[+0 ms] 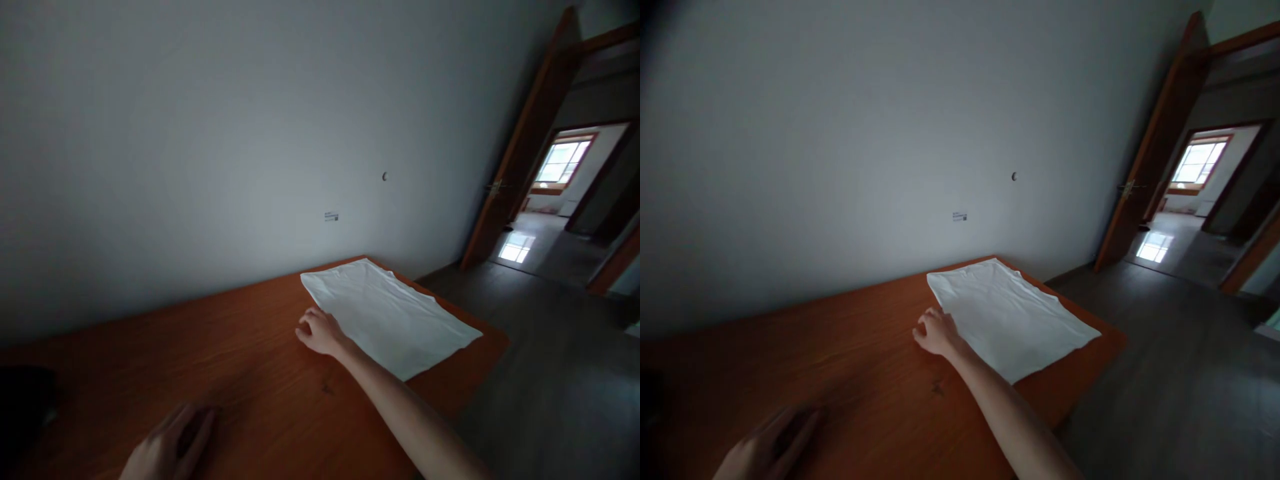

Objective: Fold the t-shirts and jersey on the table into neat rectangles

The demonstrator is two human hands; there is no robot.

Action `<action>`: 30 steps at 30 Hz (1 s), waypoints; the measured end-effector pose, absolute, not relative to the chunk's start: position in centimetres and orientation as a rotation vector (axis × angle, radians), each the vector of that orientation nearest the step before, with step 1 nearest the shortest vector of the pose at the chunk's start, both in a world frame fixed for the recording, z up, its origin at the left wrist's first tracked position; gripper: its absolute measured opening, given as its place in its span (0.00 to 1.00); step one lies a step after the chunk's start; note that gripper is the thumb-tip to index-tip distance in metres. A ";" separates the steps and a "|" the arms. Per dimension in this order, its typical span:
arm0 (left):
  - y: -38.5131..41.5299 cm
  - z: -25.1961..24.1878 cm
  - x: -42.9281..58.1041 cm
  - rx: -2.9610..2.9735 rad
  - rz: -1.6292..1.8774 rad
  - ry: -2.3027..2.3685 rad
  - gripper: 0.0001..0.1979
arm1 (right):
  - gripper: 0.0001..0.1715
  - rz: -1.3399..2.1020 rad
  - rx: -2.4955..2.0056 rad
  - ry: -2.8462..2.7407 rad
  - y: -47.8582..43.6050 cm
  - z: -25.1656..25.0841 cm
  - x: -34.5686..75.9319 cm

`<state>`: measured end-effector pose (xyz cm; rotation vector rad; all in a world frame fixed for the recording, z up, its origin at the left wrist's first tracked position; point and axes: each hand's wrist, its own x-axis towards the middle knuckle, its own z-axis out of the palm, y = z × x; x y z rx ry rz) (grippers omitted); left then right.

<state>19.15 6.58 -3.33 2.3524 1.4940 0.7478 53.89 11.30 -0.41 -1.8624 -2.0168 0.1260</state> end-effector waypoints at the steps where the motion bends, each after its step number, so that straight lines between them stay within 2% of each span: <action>1: 6.4 -2.8 19.2 2.353 0.748 1.489 0.18 | 0.17 0.147 -1.792 -2.049 10.8 -0.4 51.7; 5: 6.1 -1.7 19.0 2.345 0.797 1.555 0.15 | 0.09 0.255 -1.558 -2.036 9.0 -1.5 44.6; 10: 6.1 -1.6 18.6 2.282 0.801 1.600 0.12 | 0.08 0.295 -1.440 -1.979 8.2 -3.6 42.3; 15: 5.8 -1.8 18.9 2.266 0.776 1.615 0.09 | 0.12 0.500 -1.295 -1.926 8.0 -5.1 43.5; 23: 5.7 -2.1 18.4 2.083 1.013 1.662 0.09 | 0.17 0.609 -1.257 -1.887 7.8 -6.1 43.6; 27: 6.1 0.6 15.0 2.077 1.164 1.746 0.14 | 0.19 0.591 -1.263 -1.865 7.9 -6.1 43.6; 30: 6.2 4.3 10.6 2.176 1.334 2.034 0.16 | 0.19 0.579 -1.262 -1.869 7.9 -6.0 43.5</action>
